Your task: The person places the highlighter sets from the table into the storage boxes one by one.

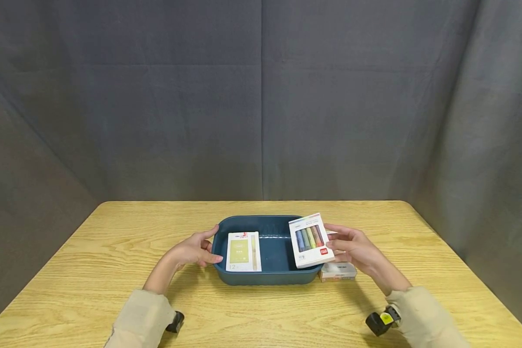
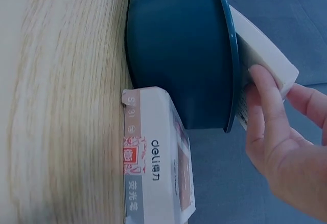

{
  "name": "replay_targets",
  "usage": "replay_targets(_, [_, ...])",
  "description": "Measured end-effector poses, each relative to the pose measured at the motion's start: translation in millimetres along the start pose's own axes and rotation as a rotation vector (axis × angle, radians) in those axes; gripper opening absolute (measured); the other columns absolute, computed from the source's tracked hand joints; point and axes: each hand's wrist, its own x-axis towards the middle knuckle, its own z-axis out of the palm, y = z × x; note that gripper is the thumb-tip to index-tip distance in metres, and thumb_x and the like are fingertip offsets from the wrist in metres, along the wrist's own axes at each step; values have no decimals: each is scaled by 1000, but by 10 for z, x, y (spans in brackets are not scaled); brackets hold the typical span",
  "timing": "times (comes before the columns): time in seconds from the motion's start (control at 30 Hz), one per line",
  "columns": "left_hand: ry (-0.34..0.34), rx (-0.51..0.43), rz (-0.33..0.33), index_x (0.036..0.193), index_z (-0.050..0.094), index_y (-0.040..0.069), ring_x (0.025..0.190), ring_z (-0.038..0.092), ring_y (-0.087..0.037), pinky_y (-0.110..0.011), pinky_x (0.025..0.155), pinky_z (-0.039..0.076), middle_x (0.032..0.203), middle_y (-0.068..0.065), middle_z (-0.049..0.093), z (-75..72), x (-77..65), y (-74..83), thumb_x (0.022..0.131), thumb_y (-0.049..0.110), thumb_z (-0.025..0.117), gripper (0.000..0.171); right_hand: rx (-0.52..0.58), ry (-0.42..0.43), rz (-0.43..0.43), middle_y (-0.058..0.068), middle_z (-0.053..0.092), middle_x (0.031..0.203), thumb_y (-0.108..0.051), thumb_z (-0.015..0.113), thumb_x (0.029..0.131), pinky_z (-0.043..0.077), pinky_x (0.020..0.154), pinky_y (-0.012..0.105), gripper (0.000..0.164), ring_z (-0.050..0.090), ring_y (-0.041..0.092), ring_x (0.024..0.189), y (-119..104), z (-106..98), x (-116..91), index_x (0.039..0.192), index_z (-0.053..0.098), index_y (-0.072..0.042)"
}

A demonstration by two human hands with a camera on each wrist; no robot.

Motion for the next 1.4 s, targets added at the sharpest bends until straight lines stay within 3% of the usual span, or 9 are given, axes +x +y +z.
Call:
replay_targets(0.4, [2, 12, -4, 142, 8, -2, 56, 39, -15, -28, 52, 43, 68, -5, 40, 2, -4, 14, 75, 11, 72, 94, -58, 12, 7, 9, 54, 91, 5, 52, 86, 50, 60, 28, 54, 57, 15, 76, -5, 94, 63, 133, 28, 12])
replay_targets(0.83, [-5, -5, -5, 142, 6, -1, 55, 38, -14, -27, 51, 43, 68, -5, 39, 8, -6, 42, 78, 6, 69, 89, -154, 48, -2, 26, 52, 108, 4, 52, 85, 51, 61, 31, 51, 59, 20, 80, -9, 185, 148, 130, 33, 14])
replay_targets(1.4, [-15, -10, 0, 142, 4, -1, 55, 38, -15, -26, 50, 42, 68, -6, 39, -6, -31, 46, 78, 7, 69, 91, -382, 149, -33, 22, 52, 98, 6, 58, 81, 51, 57, 34, 42, 55, 18, 75, -16, 379, 216, 120, 48, 13])
